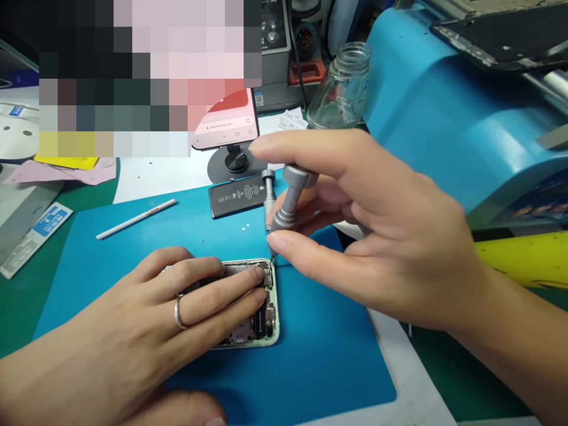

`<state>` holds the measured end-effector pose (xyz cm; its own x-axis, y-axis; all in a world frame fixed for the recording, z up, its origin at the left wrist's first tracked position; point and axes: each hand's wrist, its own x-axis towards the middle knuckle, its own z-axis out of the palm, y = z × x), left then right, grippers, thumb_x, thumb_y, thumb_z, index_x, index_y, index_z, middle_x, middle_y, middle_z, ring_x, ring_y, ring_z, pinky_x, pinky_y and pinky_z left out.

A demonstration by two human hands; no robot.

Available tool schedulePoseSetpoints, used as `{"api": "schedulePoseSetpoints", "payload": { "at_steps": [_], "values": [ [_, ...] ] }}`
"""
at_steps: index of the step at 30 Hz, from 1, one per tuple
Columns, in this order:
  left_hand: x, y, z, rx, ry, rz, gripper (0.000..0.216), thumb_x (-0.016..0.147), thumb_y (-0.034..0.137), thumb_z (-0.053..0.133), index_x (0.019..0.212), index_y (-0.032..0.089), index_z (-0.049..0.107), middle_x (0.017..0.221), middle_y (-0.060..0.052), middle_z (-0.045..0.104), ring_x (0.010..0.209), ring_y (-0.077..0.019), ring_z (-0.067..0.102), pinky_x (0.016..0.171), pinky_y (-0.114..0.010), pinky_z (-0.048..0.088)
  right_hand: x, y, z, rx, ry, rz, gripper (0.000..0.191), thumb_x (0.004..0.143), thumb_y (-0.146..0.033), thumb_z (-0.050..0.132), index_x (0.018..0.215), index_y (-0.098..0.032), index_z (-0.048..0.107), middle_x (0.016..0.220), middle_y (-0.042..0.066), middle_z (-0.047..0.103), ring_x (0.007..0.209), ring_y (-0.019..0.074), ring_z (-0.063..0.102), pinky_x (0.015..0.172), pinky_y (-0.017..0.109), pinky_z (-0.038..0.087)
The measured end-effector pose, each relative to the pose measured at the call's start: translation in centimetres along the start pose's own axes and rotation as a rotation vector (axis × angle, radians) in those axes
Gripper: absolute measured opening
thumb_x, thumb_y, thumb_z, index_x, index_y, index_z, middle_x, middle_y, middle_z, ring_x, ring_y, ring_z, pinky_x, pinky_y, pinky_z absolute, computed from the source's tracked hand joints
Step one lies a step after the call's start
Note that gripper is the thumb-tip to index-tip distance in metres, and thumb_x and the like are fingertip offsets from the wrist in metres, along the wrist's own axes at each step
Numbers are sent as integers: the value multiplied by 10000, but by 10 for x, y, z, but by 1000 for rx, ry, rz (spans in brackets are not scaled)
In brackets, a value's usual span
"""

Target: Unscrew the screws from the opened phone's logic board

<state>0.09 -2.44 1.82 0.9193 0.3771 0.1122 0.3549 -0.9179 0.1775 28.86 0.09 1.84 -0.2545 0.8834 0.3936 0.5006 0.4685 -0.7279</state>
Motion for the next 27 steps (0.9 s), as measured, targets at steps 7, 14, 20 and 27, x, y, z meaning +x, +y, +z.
{"api": "schedulePoseSetpoints", "payload": {
  "at_steps": [7,14,20,27],
  "values": [
    [2,-2,-2,5,-10,-3,647,1188,614,361,1559,143,603,1634,-23,635,1260,-256,614,1032,-442,375,6,0,4,86,-59,-31,582,901,-229,841,1425,-448,711,1347,-42,770,787,118,809,639,172,720],
    [2,-2,-2,-16,-27,-1,642,1184,616,374,1561,144,594,1652,-18,618,1260,-250,609,1041,-448,372,5,-1,0,60,-68,-60,580,899,-235,844,1434,-413,709,1388,-30,754,808,120,808,618,176,717],
    [3,-2,-2,-28,-38,-8,627,1184,603,379,1574,154,580,1672,-6,597,1273,-252,602,1056,-459,358,9,1,3,52,-65,-68,598,881,-224,853,1430,-421,721,1031,-17,810,760,173,812,638,272,740],
    [3,-3,-4,-36,-59,-12,618,1178,606,388,1573,169,576,1686,2,579,1259,-247,609,1065,-456,349,10,2,3,54,-80,-105,656,858,-225,869,1454,-449,709,956,-31,808,755,200,814,568,304,704]
  ]
}}
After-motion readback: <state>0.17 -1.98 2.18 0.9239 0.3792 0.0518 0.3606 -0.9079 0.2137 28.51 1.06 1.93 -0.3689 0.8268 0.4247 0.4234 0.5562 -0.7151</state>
